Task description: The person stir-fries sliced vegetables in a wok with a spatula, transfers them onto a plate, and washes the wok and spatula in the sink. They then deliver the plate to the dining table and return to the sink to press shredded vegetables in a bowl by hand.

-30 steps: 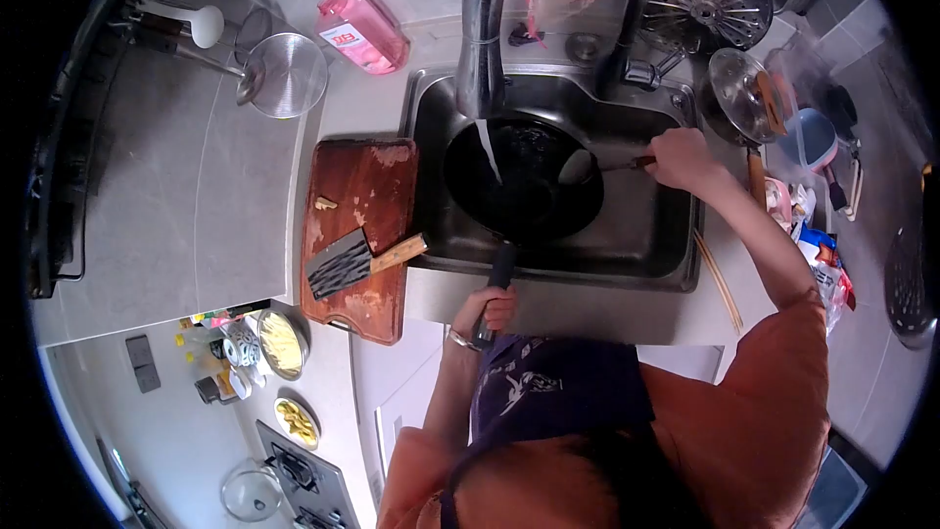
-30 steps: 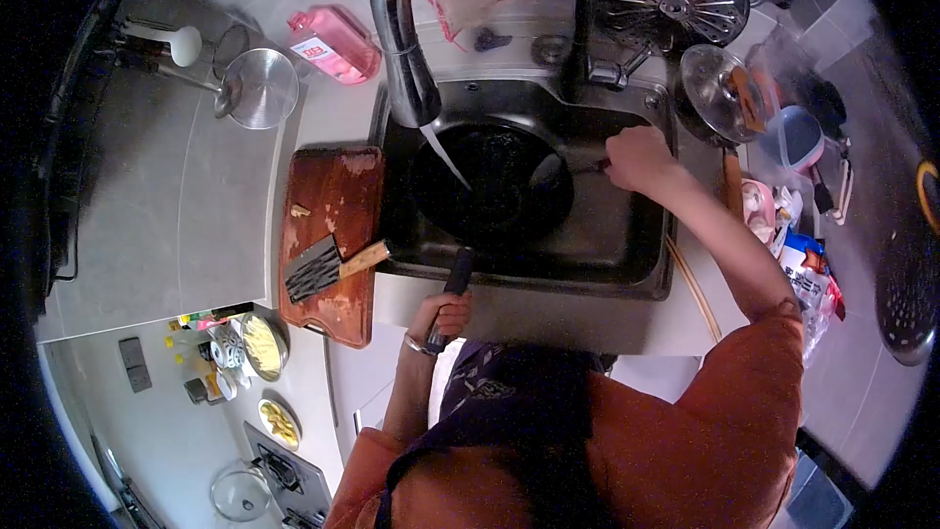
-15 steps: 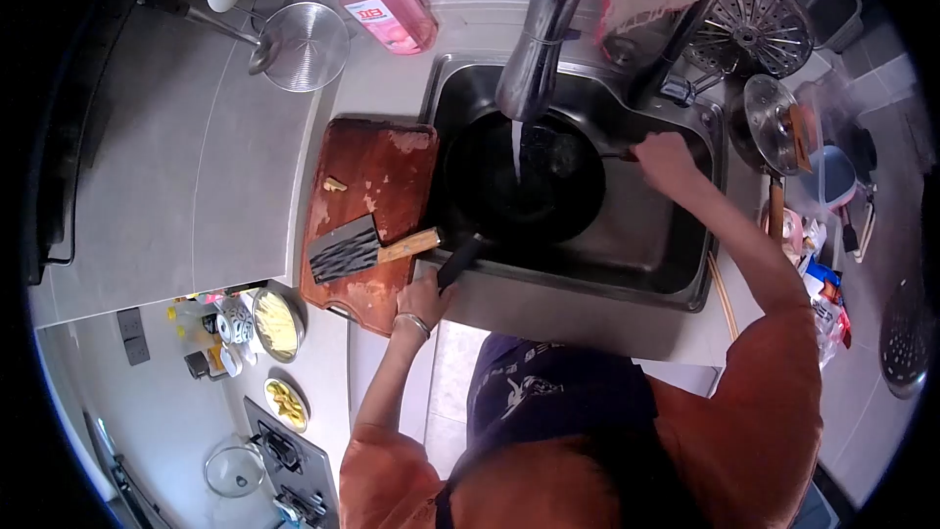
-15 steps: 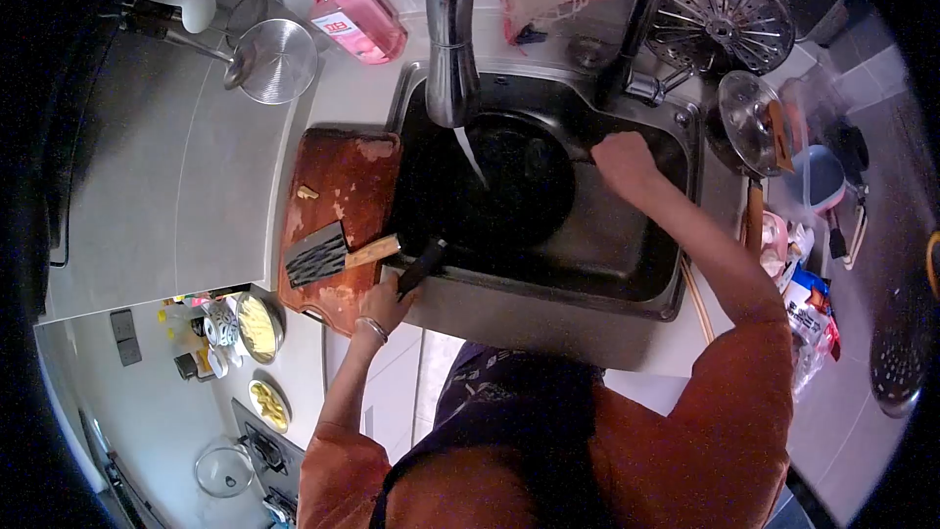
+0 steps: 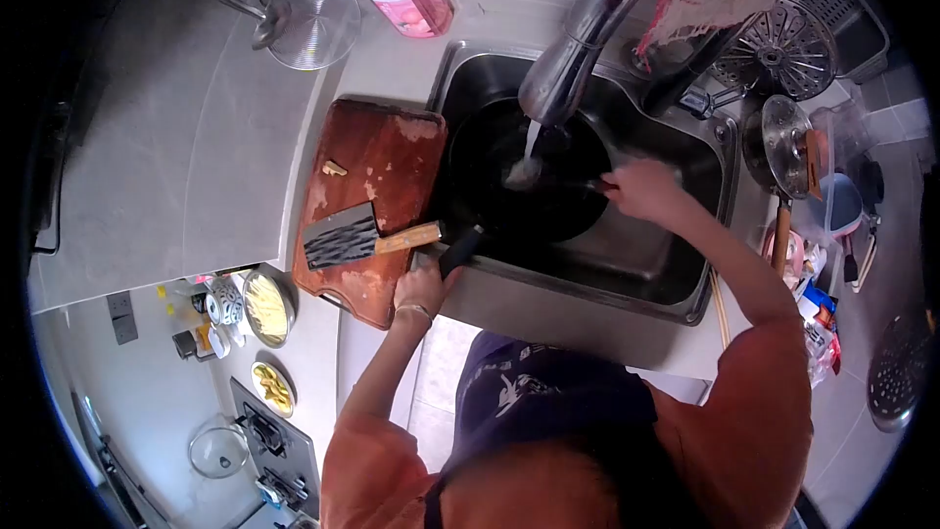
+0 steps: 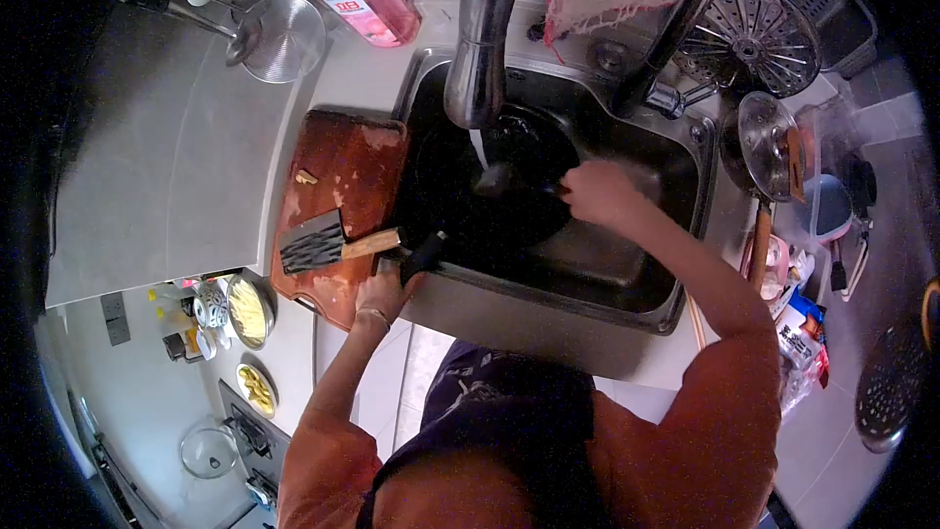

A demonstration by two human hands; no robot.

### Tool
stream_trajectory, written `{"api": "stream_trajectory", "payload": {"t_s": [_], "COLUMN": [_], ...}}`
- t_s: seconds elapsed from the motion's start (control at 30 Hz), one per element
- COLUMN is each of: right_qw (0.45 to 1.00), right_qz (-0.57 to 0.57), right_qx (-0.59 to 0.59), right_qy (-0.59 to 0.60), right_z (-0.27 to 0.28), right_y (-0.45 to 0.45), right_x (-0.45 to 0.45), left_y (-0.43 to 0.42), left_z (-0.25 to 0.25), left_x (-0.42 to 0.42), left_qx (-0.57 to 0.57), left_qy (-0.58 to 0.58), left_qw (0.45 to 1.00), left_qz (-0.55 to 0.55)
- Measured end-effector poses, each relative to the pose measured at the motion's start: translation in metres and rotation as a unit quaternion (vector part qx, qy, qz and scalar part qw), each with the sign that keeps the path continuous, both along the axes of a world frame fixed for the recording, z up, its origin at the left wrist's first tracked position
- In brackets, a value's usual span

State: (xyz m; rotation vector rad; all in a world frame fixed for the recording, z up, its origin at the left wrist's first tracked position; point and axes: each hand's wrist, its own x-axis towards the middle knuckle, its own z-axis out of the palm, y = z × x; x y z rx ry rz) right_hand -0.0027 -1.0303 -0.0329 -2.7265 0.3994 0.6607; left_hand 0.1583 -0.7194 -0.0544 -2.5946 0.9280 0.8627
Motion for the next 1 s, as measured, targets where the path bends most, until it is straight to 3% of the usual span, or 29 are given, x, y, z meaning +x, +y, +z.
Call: {"api": "stream_trajectory", "payload": {"t_s": [0.07, 0.17, 0.27, 0.5, 0.57, 0.67, 0.77, 1.0], "right_qw": [0.996, 0.997, 0.995, 0.998, 0.991, 0.998, 0.991, 0.994], "right_qz": [-0.061, -0.047, -0.062, -0.026, -0.077, -0.052, -0.1, -0.068], "right_qx": [0.024, 0.052, 0.063, 0.057, 0.086, 0.044, 0.086, 0.072], "right_qy": [-0.057, 0.01, -0.05, 0.006, -0.072, 0.018, -0.016, -0.036], "right_z": [-0.023, -0.013, -0.006, -0.003, -0.021, -0.01, -0.008, -0.013], "right_y": [0.01, 0.008, 0.018, 0.005, 0.004, 0.004, 0.006, -0.002], "right_x": [0.008, 0.006, 0.013, 0.019, 0.026, 0.023, 0.029, 0.026], "left_y": [0.003, 0.009, 0.013, 0.007, 0.008, 0.007, 0.007, 0.007], "left_z": [-0.007, -0.016, -0.018, -0.013, -0.016, -0.016, -0.014, -0.015], "left_x": [-0.001, 0.0, 0.0, 0.004, 0.004, 0.006, 0.004, 0.002], "left_qx": [0.01, -0.021, -0.049, -0.021, -0.017, -0.012, -0.033, -0.047], "left_qy": [-0.02, -0.041, -0.049, -0.003, -0.007, 0.003, -0.009, -0.042], "left_qw": [1.0, 0.999, 0.997, 1.0, 1.0, 1.0, 0.999, 0.998], "left_qz": [-0.014, -0.025, -0.032, -0.011, -0.013, -0.008, -0.002, -0.012]}}
